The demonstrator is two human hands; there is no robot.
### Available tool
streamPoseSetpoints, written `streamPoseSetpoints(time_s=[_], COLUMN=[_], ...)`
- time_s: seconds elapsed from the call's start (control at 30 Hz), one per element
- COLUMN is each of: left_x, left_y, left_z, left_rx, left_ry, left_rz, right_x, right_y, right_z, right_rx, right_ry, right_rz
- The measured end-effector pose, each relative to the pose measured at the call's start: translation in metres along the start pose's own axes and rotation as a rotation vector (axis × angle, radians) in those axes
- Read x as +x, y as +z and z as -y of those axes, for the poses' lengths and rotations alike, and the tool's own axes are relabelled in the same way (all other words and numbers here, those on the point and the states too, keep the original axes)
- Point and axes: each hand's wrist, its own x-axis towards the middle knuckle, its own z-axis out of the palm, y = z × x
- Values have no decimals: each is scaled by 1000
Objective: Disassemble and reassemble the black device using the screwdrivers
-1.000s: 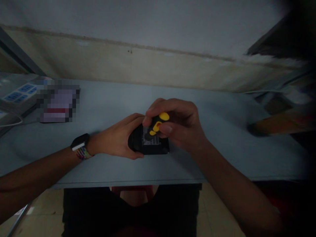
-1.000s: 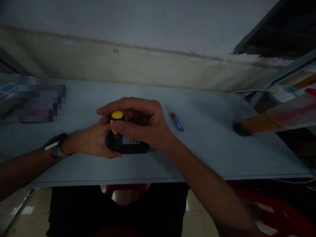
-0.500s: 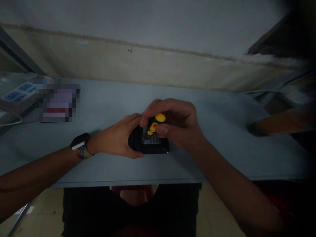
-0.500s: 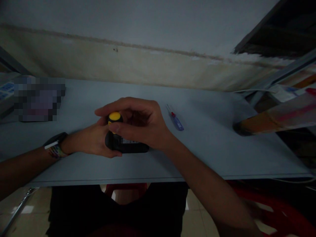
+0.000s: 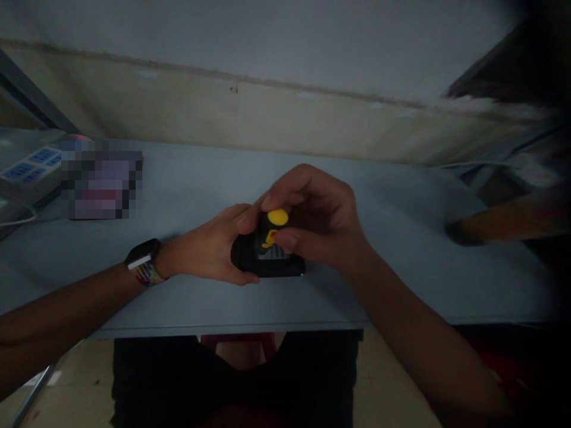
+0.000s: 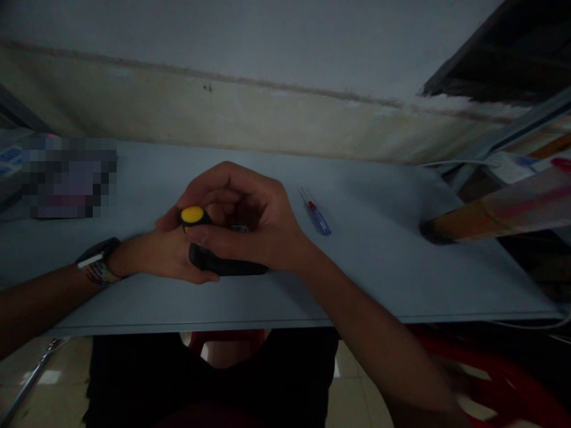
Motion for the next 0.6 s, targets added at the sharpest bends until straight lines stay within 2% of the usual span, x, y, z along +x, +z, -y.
streamPoseSetpoints(time_s=[0.13,0.3,0.5,0.6], left_x=[-1,-5,-1,-1], left_y=[0,2,-1,-3], left_z=[1,6,-1,-4], left_rx=[41,41,17,-18], left_ry=[0,6,21,-16], left_rz=[12,4,14,-1], right_x=[-2,-2,-1,2], right_y=[-3,-6,4,6], right_z=[4,9,18,12], right_rx=[-50,26,65,91], right_ry=[-57,17,93,20], right_rz=[22,58,-44,2])
